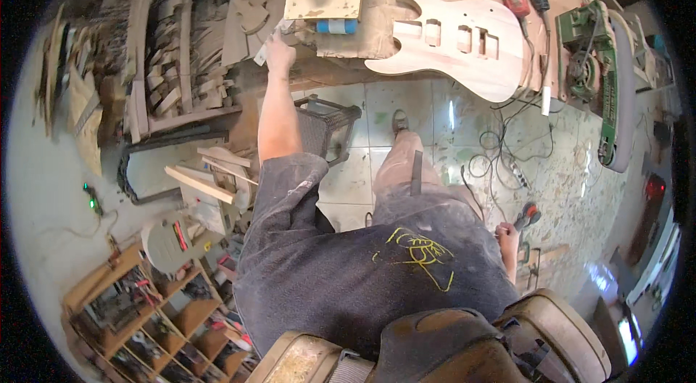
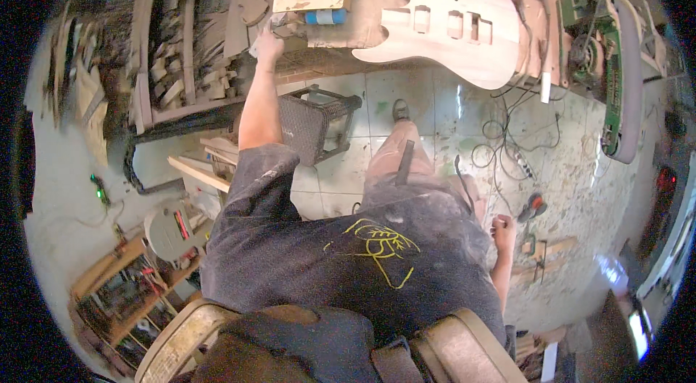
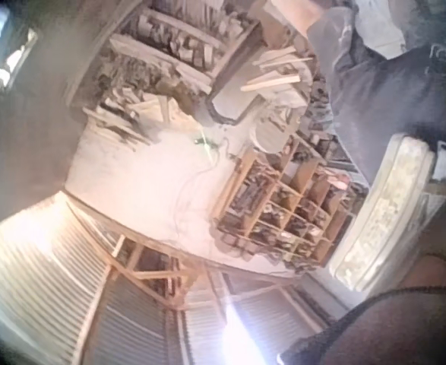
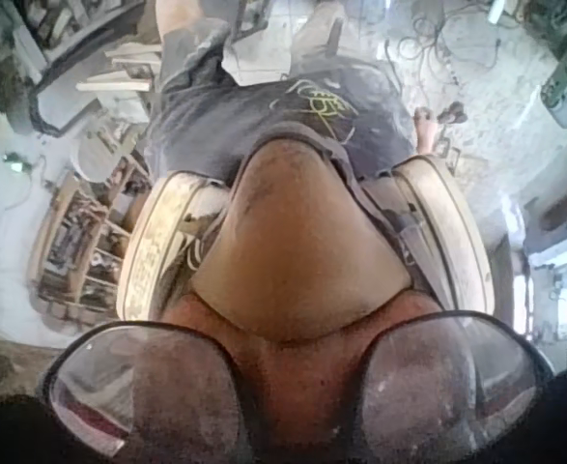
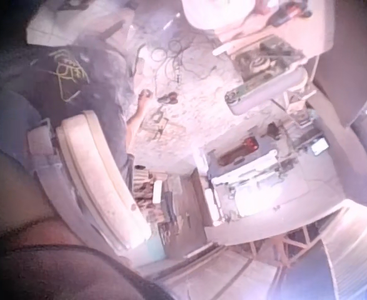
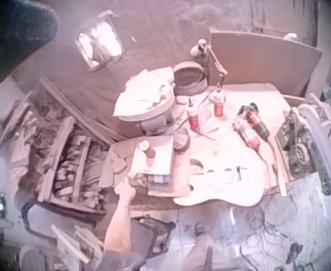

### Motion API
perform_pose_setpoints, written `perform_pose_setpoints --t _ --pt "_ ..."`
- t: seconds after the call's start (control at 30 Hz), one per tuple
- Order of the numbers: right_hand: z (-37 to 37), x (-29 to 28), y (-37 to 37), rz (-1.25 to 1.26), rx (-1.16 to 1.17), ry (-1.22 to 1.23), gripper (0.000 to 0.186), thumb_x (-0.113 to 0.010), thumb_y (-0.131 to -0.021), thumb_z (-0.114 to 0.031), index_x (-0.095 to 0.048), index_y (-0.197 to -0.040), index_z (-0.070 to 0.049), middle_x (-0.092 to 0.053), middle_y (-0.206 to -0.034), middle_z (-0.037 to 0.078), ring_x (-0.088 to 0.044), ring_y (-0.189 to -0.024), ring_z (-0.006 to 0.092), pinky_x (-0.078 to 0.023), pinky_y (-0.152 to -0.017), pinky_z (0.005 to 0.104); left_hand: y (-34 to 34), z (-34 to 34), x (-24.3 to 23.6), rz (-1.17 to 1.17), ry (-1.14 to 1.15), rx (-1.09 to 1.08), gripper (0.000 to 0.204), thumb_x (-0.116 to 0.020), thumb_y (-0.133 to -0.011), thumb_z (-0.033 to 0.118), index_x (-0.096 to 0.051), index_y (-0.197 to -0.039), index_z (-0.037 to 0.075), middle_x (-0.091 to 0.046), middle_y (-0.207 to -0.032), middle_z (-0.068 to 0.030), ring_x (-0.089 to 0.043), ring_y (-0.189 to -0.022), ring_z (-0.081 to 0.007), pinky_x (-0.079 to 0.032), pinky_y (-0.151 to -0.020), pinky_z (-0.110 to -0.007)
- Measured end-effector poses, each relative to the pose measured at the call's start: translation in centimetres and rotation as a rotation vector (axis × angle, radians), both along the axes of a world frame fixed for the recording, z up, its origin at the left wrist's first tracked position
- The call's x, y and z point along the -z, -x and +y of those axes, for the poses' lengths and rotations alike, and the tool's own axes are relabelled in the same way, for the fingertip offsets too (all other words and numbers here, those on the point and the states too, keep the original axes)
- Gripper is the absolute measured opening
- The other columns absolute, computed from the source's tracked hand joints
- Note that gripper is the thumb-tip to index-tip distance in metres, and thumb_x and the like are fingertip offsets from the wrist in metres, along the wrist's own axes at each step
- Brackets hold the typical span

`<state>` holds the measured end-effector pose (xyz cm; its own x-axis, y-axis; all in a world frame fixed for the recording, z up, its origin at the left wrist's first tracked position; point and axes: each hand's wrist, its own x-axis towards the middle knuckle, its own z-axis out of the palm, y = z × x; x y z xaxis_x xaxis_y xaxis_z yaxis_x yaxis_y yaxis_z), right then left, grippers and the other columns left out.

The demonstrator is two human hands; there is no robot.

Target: The person picks up a guitar body, rotates it to look at the front and back, then places it back on a workbench near other guitar bodies and tools.

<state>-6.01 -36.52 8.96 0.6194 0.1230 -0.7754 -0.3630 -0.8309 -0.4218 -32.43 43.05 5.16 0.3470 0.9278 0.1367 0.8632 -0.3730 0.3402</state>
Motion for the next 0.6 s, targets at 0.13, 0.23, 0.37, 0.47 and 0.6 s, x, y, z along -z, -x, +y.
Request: perform_pose_setpoints --t 0.13,0.23,0.37,0.47,0.6 --pt "2.7 -3.2 1.6 0.045 0.094 0.08 0.027 -0.064 -0.087 -0.018 -0.062 -0.111 -0.005 -0.064 -0.081 0.004 -0.062 -0.064 0.0124 -0.047 -0.055 0.0267 -1.0 5.7 1.8 0.368 -0.053 0.254 0.04 -0.065 -0.078 0.024 -0.063 -0.116 0.009 -0.056 -0.124 -0.0242 -0.053 -0.118 -0.0384 -0.045 -0.098 -0.047" --pt "4.0 -5.1 2.3 0.05 0.085 0.168 0.026 -0.063 -0.088 -0.017 -0.063 -0.111 -0.006 -0.064 -0.081 0.004 -0.061 -0.063 0.0117 -0.046 -0.054 0.0263 -0.7 5.9 -0.9 0.387 0.035 0.304 0.031 -0.067 -0.076 0.026 -0.068 -0.102 0.009 -0.06 -0.117 -0.0179 -0.055 -0.113 -0.0353 -0.045 -0.097 -0.046" --pt "4.6 -4.4 1.4 0.114 0.08 0.161 0.02 -0.062 -0.088 -0.016 -0.063 -0.105 -0.006 -0.063 -0.081 0.003 -0.059 -0.062 0.0108 -0.045 -0.054 0.0255 7.7 9.2 -3.4 0.507 0.181 0.141 0.029 -0.066 -0.076 0.027 -0.069 -0.096 0.007 -0.065 -0.104 -0.0154 -0.062 -0.1 -0.0343 -0.049 -0.084 -0.045" --pt "4.7 -4.4 1.6 0.139 0.088 0.159 0.016 -0.061 -0.088 -0.015 -0.063 -0.101 -0.006 -0.062 -0.08 0.002 -0.059 -0.062 0.0102 -0.044 -0.054 0.0252 13.2 8.0 -4.7 0.364 0.106 0.09 0.027 -0.065 -0.077 0.028 -0.068 -0.088 0.003 -0.066 -0.087 -0.0196 -0.064 -0.085 -0.0381 -0.05 -0.076 -0.045" --pt "9.1 -4.2 1.4 0.112 0.028 0.112 0.019 -0.062 -0.089 -0.016 -0.063 -0.104 -0.006 -0.061 -0.077 0.001 -0.058 -0.063 0.0093 -0.045 -0.055 0.0245 21.1 1.5 -4.7 0.26 0.131 -0.066 0.023 -0.062 -0.081 0.024 -0.067 -0.078 0.002 -0.065 -0.074 -0.02 -0.064 -0.073 -0.0395 -0.05 -0.066 -0.045"
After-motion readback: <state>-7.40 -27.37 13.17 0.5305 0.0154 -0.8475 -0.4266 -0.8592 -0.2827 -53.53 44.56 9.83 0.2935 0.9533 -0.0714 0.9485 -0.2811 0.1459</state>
